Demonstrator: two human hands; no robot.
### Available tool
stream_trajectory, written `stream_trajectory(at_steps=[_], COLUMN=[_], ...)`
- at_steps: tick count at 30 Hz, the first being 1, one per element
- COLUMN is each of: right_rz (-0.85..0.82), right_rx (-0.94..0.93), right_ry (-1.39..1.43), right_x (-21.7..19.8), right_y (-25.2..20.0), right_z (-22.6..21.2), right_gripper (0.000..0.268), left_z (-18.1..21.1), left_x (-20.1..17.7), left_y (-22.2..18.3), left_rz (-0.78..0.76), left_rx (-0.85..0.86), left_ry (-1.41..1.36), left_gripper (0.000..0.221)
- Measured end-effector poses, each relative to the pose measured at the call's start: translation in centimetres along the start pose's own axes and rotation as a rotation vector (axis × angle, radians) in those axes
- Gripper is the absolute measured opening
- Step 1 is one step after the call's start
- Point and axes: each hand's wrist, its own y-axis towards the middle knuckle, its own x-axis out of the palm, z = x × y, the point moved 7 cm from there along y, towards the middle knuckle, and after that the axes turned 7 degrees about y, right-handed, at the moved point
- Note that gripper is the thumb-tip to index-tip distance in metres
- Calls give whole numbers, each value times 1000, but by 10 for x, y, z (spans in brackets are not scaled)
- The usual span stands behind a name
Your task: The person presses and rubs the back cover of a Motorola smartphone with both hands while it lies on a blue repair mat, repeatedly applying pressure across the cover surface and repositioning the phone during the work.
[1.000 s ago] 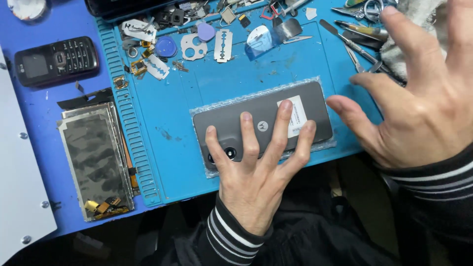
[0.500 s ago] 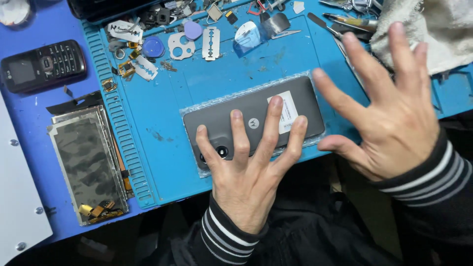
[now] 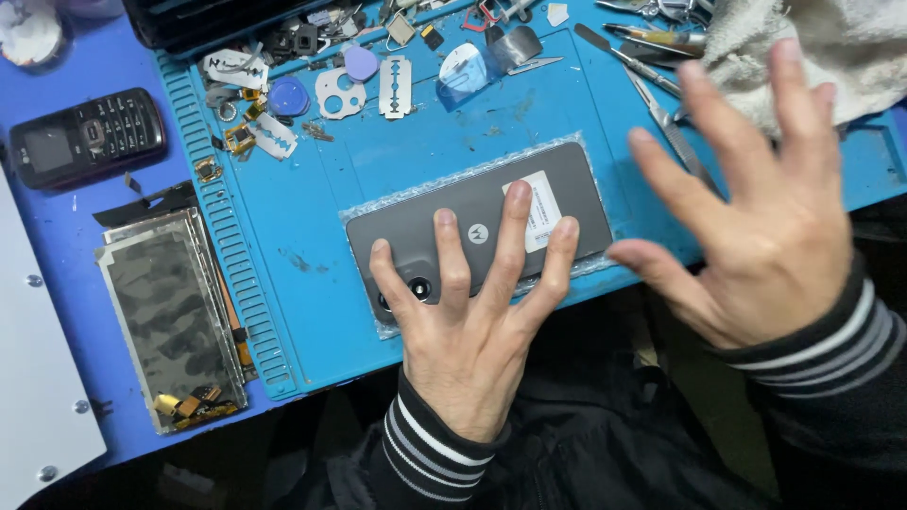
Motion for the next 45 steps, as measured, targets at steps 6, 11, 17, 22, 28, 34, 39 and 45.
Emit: stream_trajectory(at_steps=[6,11,17,22,28,34,39,45], right_rz=[-49,43,-39,-25,-29,-26,-80,70], right_rx=[-91,12,-52,-43,120,168,184,135], right_ry=[135,-73,128,133,224,247,182,213], right_x=[35,6,24,23,13,0,10,21], right_y=[30,10,26,27,-8,-28,-27,20], right_z=[-13,12,1,-3,-7,-16,-19,-6], right_gripper=[71,102,77,65,52,58,63,55], left_z=[-1,-1,0,-1,2,1,1,0], left_x=[-5,-3,-3,-8,-1,-2,-3,-8], left_y=[-1,0,1,3,2,2,2,2], left_rz=[45,22,12,39,-5,4,9,54], left_rx=[-28,-25,-23,-39,0,9,9,-21], left_ry=[-145,-35,-60,-96,1,30,-17,-70], left_gripper=[45,62,58,41,65,67,61,52])
